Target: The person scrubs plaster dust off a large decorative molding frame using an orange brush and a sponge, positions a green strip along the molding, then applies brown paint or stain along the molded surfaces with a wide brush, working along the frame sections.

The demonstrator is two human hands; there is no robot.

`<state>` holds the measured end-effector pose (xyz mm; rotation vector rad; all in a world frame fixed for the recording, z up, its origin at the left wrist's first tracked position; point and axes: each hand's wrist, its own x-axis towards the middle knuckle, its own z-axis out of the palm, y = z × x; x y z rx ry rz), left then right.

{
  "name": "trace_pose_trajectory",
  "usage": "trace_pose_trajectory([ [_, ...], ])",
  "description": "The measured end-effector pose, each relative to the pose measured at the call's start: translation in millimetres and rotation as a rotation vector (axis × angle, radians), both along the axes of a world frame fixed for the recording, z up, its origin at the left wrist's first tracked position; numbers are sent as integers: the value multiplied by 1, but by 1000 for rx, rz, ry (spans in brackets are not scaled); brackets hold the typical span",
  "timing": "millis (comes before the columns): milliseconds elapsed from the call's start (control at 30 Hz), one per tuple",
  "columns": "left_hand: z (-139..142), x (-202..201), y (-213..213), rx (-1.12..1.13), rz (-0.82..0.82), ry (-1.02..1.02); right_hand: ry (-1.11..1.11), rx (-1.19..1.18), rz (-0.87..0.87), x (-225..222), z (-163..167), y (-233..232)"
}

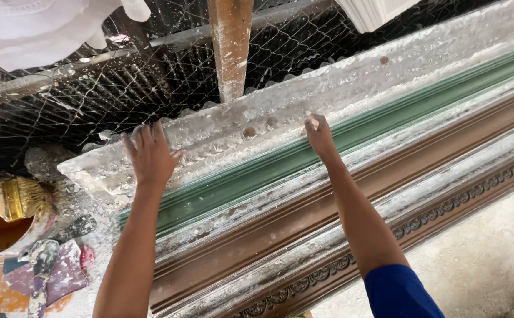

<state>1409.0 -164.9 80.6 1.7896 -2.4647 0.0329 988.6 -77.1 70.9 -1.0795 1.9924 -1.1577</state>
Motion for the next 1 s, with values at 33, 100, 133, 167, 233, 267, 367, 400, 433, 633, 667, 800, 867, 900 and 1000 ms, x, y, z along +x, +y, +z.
trace_pose_trajectory([
  [33,-6,1,2,-34,0,-7,-74,8,-14,-1,2,3],
  [100,-18,6,17,-150,-2,-38,-174,11,-36,-11,7,9],
  [133,-24,9,27,-223,2,-65,-203,17,-38,-18,9,16],
  [167,-29,12,38,-296,7,-92,-234,22,-41,-27,9,22],
  [233,-31,15,56,-252,0,-90,-350,13,-109,-48,10,31],
  [267,-29,15,63,-225,-7,-90,-410,12,-147,-58,9,37],
  [367,-8,7,77,-240,-45,24,-434,-38,-171,-87,3,53],
  [400,3,4,79,-242,-37,25,-480,-64,-196,-96,2,55],
  [433,13,0,81,-233,-28,23,-527,-79,-222,-105,1,59],
  [633,42,-29,94,-215,-7,-27,-610,-108,-287,-186,7,44],
  [667,41,-36,97,-178,3,-44,-641,-106,-345,-206,8,43],
  [800,32,-64,120,-189,-64,112,-689,-171,-364,-297,3,17],
  [867,29,-71,138,-218,-29,97,-736,-207,-423,-345,-3,17],
  [900,26,-74,147,-186,-11,59,-716,-157,-473,-363,-9,13],
  [1000,9,-77,166,-163,33,-35,-694,-88,-600,-397,-35,18],
])
